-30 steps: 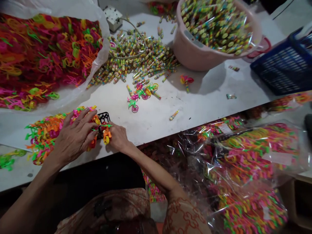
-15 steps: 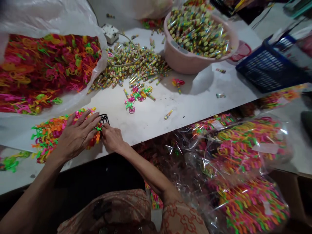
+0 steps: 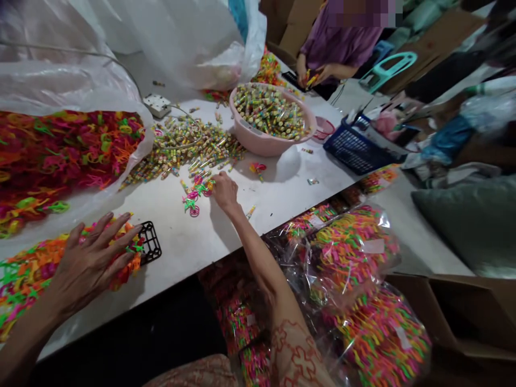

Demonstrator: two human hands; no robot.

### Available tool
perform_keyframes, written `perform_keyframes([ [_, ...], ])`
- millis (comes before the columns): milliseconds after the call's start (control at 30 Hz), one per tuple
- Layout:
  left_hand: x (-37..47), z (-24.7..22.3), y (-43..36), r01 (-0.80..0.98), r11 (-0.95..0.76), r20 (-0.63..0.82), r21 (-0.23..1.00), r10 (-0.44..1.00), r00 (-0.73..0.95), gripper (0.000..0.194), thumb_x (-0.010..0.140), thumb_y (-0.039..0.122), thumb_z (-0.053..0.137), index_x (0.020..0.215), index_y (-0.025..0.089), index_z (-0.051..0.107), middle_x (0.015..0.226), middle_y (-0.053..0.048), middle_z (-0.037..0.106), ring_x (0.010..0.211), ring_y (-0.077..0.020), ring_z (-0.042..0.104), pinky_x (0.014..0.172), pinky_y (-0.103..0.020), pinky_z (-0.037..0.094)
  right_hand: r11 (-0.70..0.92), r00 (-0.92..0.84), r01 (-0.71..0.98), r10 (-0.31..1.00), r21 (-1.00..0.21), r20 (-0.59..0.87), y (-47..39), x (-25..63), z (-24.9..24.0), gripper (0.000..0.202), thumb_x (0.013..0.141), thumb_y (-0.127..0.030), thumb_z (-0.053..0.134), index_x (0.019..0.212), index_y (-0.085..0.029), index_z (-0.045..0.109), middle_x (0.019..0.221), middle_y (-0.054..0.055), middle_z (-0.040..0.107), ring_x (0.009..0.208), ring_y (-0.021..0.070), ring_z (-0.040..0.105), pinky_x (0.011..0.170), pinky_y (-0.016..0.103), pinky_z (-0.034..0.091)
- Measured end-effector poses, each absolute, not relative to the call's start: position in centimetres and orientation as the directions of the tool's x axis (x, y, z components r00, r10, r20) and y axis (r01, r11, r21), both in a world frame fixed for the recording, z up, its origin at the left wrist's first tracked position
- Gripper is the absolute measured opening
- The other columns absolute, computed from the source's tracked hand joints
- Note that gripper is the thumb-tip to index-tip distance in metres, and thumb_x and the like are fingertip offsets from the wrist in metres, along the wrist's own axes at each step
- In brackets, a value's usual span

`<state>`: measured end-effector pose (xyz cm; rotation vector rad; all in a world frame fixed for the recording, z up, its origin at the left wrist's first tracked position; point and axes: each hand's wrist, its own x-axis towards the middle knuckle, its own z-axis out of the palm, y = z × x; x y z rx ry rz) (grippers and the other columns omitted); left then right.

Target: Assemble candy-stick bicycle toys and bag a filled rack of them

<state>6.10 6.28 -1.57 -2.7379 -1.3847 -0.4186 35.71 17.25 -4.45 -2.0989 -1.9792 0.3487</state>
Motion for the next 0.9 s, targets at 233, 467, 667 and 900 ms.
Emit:
perform_keyframes([
  [233,6.2,-2.1,7.7,0.838,-0.544,0.200,0.042,0.826,0.526,0.041,0.095,0.039,0.034,0.126,0.027,0.059,0.146,-0.011,0.047,0.135,-0.0350,0.040,0.105,-0.059,0.031,0.205,-0.206,0.978,0.959,-0.024,-0.195,21.2,35.3,-3.0,0.032,0.085,-0.008,0.042,0.101,-0.016,0.069,0.120,0.017,0.059,0.101,0.0265,0.062,0.075,0.032,0.043],
  [467,6.2,-2.3,7.4,0.835,-0.550,0.153,0.024,0.827,0.541,0.043,0.094,0.034,0.033,0.129,0.025,0.057,0.148,-0.011,0.045,0.139,-0.0323,0.035,0.105,-0.054,0.033,0.212,-0.240,0.802,0.970,-0.558,0.022,15.9,34.9,-4.2,0.020,0.078,-0.012,0.050,0.090,-0.017,0.065,0.094,0.005,0.063,0.078,0.0155,0.058,0.070,0.026,0.042],
  [667,5.8,-2.0,7.5,0.841,-0.541,0.112,0.032,0.838,0.535,0.040,0.094,0.035,0.038,0.128,0.028,0.056,0.148,-0.007,0.045,0.139,-0.0280,0.036,0.107,-0.048,0.033,0.101,-0.183,0.341,0.982,-0.935,0.039,11.9,29.0,-8.6,0.006,0.068,-0.022,0.059,0.071,-0.017,0.056,0.066,-0.004,0.052,0.059,0.0095,0.044,0.056,0.021,0.036],
  [900,5.9,-1.5,7.3,0.831,-0.556,0.101,-0.014,0.826,0.554,0.041,0.096,0.034,0.034,0.131,0.026,0.053,0.149,-0.008,0.044,0.140,-0.0293,0.035,0.106,-0.049,0.033,0.077,0.069,0.592,0.987,-0.802,0.145,13.3,27.7,-8.2,0.010,0.073,-0.015,0.049,0.078,-0.018,0.057,0.079,0.003,0.059,0.069,0.0140,0.052,0.063,0.025,0.039],
])
